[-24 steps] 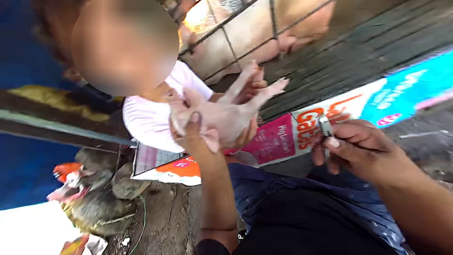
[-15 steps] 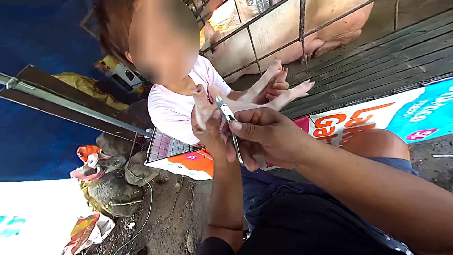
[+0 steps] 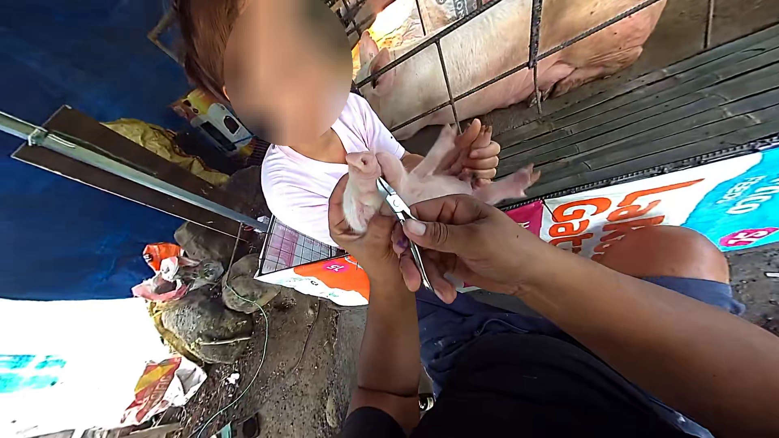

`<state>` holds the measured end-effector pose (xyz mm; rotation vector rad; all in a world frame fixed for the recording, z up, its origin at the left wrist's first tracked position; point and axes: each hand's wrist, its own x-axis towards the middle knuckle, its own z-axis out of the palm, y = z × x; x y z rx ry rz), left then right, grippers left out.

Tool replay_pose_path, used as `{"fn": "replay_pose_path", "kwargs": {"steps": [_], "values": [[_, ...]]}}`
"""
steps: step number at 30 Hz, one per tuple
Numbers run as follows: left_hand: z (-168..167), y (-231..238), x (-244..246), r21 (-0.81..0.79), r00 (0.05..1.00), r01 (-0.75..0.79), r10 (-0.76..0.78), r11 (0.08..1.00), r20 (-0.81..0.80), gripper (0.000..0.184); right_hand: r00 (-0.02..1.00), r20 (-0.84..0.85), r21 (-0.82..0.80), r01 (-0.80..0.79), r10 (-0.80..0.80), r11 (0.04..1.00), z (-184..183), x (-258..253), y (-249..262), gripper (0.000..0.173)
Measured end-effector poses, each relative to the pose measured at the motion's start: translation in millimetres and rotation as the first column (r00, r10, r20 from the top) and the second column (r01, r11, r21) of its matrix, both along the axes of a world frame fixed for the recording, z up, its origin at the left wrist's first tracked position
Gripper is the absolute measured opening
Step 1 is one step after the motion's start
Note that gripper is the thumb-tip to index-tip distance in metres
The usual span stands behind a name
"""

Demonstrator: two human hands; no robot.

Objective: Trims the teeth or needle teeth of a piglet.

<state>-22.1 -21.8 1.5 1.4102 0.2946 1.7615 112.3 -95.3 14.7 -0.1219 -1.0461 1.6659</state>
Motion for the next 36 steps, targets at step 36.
{"fn": "replay_pose_path", "kwargs": {"steps": [36], "values": [[12, 2, 12, 0.098, 0.971, -0.237, 0.239, 0.967, -0.012, 0.05, 1.0, -0.024, 0.055, 0.012, -0.011, 0.998, -11, 6, 17, 0.029]]}}
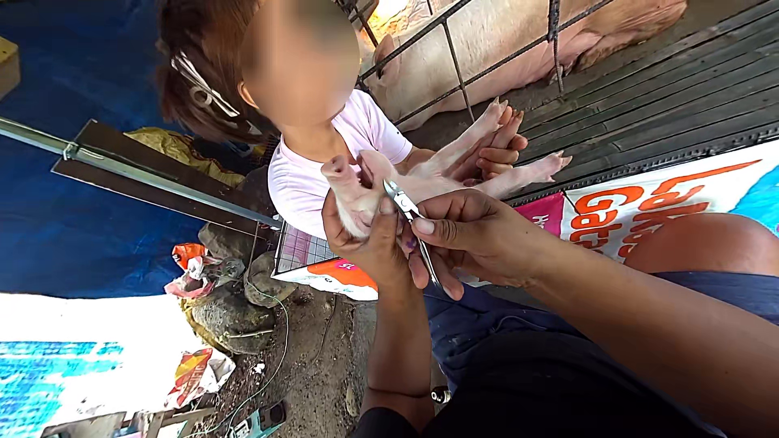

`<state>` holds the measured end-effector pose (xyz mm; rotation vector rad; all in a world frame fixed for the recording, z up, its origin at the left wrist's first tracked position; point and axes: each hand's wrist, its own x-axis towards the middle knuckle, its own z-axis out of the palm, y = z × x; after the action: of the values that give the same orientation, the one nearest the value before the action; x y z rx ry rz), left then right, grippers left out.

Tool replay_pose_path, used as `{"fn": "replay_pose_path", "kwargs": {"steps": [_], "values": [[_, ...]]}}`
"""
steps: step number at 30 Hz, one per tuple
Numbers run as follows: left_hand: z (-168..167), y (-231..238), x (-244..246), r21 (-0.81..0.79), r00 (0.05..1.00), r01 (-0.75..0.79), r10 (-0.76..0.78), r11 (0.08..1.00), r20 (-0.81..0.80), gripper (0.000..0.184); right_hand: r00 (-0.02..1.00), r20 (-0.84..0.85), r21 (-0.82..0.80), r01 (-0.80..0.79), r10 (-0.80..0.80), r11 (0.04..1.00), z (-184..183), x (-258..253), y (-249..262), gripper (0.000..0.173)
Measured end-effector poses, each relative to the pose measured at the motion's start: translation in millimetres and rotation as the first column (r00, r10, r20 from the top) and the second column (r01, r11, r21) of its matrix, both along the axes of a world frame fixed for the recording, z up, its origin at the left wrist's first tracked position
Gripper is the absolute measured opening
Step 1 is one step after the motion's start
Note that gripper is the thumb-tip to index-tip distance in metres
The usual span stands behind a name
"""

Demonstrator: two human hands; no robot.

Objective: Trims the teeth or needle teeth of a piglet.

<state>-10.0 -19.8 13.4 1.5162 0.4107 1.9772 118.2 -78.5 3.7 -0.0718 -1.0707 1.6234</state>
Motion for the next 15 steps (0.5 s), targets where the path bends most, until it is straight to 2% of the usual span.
{"fn": "replay_pose_path", "kwargs": {"steps": [5, 8, 13, 15], "values": [[-7, 3, -11, -0.174, 0.999, 0.021, -0.013, 0.985, 0.045, 0.041, 0.999, 0.014, -0.011, -0.036, 0.036, 0.999, 8, -5, 0, 0.03], [-3, 0, -11, -0.227, 0.996, 0.068, -0.052, 0.972, 0.077, 0.031, 0.998, 0.06, -0.051, -0.008, 0.011, 0.999, 16, -6, 1, 0.03], [-3, -3, -11, -0.179, 0.986, 0.127, -0.104, 0.976, 0.13, 0.02, 0.994, 0.112, -0.098, -0.009, 0.02, 0.995, 26, -8, -1, 0.028], [-4, -2, -13, -0.131, 0.969, 0.2, -0.176, 0.971, 0.173, 0.023, 0.992, 0.122, -0.123, -0.012, 0.027, 0.992, 30, -10, -1, 0.028]]}}
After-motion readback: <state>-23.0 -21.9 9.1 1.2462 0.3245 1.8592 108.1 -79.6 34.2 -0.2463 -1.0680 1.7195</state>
